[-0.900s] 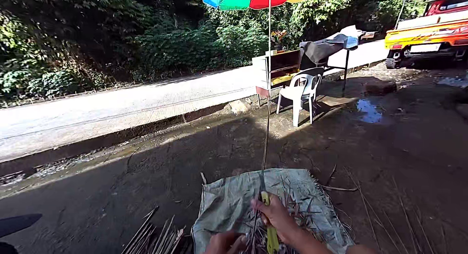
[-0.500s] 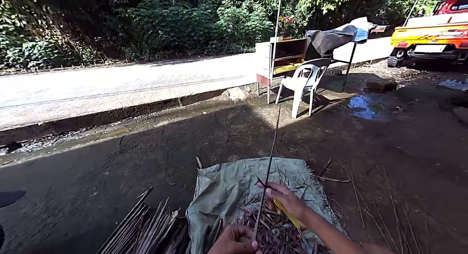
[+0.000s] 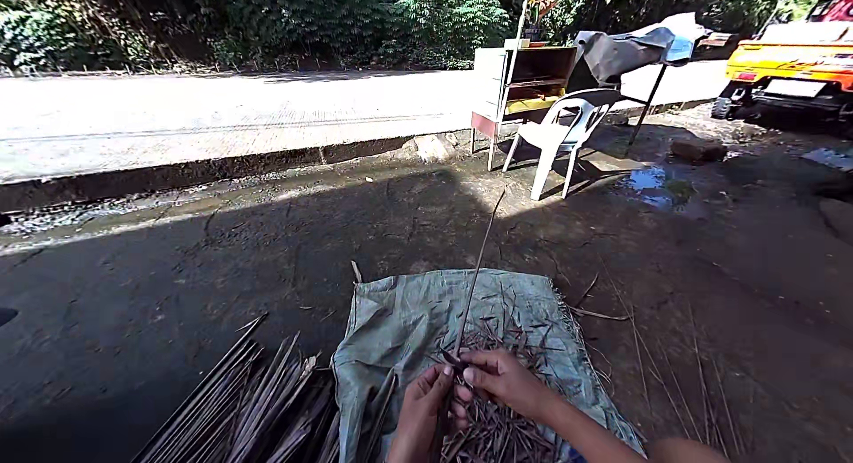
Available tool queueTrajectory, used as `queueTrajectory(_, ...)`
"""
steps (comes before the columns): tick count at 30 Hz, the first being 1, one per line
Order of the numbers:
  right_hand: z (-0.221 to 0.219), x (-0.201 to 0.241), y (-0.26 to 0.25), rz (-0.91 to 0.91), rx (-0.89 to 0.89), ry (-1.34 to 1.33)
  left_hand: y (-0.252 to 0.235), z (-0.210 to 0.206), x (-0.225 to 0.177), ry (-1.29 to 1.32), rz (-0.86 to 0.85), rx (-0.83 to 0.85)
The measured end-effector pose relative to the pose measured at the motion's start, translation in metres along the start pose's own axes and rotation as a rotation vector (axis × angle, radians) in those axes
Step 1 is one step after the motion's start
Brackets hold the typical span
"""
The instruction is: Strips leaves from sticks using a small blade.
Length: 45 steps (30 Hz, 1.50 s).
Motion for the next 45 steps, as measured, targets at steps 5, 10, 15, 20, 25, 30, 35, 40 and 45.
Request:
queueTrajectory(5,0.002,0.0,0.0,0.045,0.028,0.107,-0.007,-0.002,0.011,0.066,0.065,0.068)
queueTrajectory(10,0.009,0.001,0.002,0.085,0.078,0.205,-0.005,-0.006,0.016,0.128,0.099,0.107)
queueTrajectory(15,0.018,0.006,0.001,0.078,0.052,0.276,-0.008,-0.005,0.017,0.105,0.109,0.123)
queueTrajectory(20,0.024,0.011,0.001,0.052,0.027,0.374,-0.009,-0.006,0.017,0.128,0.115,0.12)
queueTrajectory(25,0.045,0.011,-0.004,0.054,-0.104,0.466,-0.009,-0.008,0.022,0.137,0.153,0.136)
queueTrajectory(30,0.101,0.012,-0.005,0.073,-0.318,0.47,-0.002,-0.013,0.037,0.08,0.176,0.196)
queueTrajectory(35,0.134,0.018,0.004,0.088,-0.483,0.46,0.004,-0.014,0.04,0.038,0.167,0.246)
queueTrajectory(40,0.184,0.023,0.028,0.123,-0.809,0.444,0.013,-0.02,0.046,0.0,0.174,0.295)
queueTrajectory(45,0.207,0.028,0.049,0.105,-0.982,0.454,0.012,-0.007,0.044,0.003,0.162,0.294)
Point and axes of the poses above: each hand's wrist, its own y-axis away from the middle knuckle, its own z-axis out of the back of the hand, x = y × z, the point moved 8 cm from there along -y, towards the middle knuckle, and after that the axes turned 11 degrees about z, right-handed, at the moved point
